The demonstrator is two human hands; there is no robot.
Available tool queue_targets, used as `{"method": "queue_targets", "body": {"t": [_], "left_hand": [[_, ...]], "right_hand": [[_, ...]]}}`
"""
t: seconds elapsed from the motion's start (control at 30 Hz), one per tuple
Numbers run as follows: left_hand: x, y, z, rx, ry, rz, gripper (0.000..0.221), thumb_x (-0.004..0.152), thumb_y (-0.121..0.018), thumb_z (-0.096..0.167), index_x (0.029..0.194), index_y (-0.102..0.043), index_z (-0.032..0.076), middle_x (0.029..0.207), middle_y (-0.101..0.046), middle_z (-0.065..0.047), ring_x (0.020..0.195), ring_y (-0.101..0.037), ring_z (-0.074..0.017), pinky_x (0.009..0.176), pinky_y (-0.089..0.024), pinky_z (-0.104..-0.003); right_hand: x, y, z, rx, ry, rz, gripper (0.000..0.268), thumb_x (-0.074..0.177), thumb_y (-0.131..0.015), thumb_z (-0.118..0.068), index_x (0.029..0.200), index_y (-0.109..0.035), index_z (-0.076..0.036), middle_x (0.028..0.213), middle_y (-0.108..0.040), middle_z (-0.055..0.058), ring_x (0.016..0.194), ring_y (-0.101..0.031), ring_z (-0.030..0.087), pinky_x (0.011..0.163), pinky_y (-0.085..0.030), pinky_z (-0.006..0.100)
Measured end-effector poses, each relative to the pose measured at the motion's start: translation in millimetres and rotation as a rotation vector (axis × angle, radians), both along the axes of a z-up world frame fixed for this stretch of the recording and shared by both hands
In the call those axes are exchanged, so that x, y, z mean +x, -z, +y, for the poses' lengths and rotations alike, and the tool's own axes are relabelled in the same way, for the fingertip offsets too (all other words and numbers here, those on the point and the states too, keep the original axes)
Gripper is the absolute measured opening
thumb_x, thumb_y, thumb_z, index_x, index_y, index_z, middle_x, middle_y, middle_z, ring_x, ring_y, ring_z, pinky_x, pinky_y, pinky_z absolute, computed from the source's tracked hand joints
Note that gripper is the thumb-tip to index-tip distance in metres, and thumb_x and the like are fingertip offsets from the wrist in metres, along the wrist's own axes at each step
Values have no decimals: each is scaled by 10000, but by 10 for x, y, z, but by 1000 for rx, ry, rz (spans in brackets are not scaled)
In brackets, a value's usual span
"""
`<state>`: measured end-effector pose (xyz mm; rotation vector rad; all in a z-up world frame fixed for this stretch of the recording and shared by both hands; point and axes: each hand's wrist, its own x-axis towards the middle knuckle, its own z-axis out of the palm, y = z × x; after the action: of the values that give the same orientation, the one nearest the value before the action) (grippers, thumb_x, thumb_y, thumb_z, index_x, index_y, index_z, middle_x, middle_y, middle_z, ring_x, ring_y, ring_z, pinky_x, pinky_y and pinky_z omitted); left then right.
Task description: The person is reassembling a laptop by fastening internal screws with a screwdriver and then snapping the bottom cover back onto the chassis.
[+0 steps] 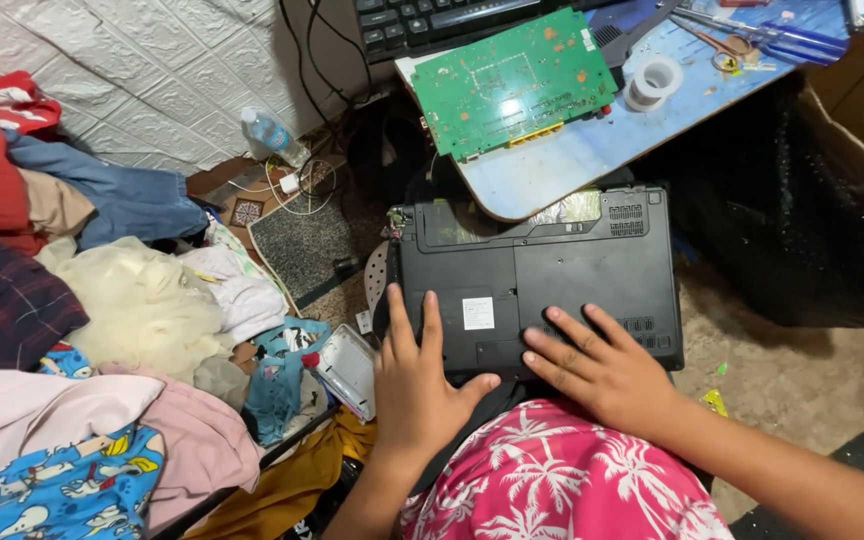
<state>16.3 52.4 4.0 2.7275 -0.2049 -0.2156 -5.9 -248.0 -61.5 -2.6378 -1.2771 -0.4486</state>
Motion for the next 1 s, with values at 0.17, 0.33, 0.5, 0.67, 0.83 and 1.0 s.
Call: {"method": "queue_targets", "body": {"t": [0.17, 0.33, 0.5, 0.67, 0.83, 1.0], "left_hand": [[-183, 326, -148, 206, 107, -226, 1226, 868, -763, 888, 1767, -326, 178, 1874, -42, -306, 1706, -66, -533, 1306, -137, -702], [-214, 420, -431, 88, 394, -213, 969, 1021, -648, 754, 1767, -383, 196, 1875, -113, -274, 1715, -82, -529, 1311, -114, -758], [-67, 592, -481, 100, 715, -567, 557, 1184, -578, 246, 1720, -511, 107, 1818, -375, -247, 1683, -385, -472, 1324, -390, -658], [-129, 470, -441, -47, 752, -809, 325, 1185, -547, 176, 1416, -774, 140, 1505, -740, -164, 1334, -728, -354, 1064, -598, -518], [-91, 669, -426, 14, 847, -688, 440, 1218, -536, 220, 1642, -625, 140, 1716, -543, -240, 1568, -573, -444, 1250, -501, -627], [-72, 816, -401, 230, 932, -746, 528, 1251, -418, 304, 1748, -506, 150, 1800, -436, -191, 1661, -460, -403, 1381, -382, -525]], "right_hand": [[-132, -106, -347, 263, 381, 95, 747, 986, -760, -550, 1543, -581, -86, 1663, -584, 255, 1598, -511, 515, 1302, -373, 675], [-277, -150, -413, 693, 1052, 629, 1027, 906, -807, -305, 1784, -329, -71, 1821, -404, 191, 1653, -407, 316, 1320, -313, 446], [-231, -415, -185, 794, 1193, 885, 1150, 824, -846, -354, 1805, -255, -258, 1842, -394, 52, 1671, -384, 221, 1309, -314, 415], [-290, -239, -138, 605, 983, 649, 1377, 716, -953, -471, 1794, -197, -71, 1838, -280, 261, 1686, -285, 409, 1330, -259, 534], [-270, -277, -83, 435, 1027, 684, 1519, 659, -971, -613, 1802, -116, -95, 1890, -109, 233, 1725, -164, 440, 1318, -256, 623], [-225, -352, -49, 348, 1054, 691, 1484, 687, -954, -651, 1799, -144, -93, 1845, -196, 265, 1682, -268, 466, 1214, -402, 655]]}}
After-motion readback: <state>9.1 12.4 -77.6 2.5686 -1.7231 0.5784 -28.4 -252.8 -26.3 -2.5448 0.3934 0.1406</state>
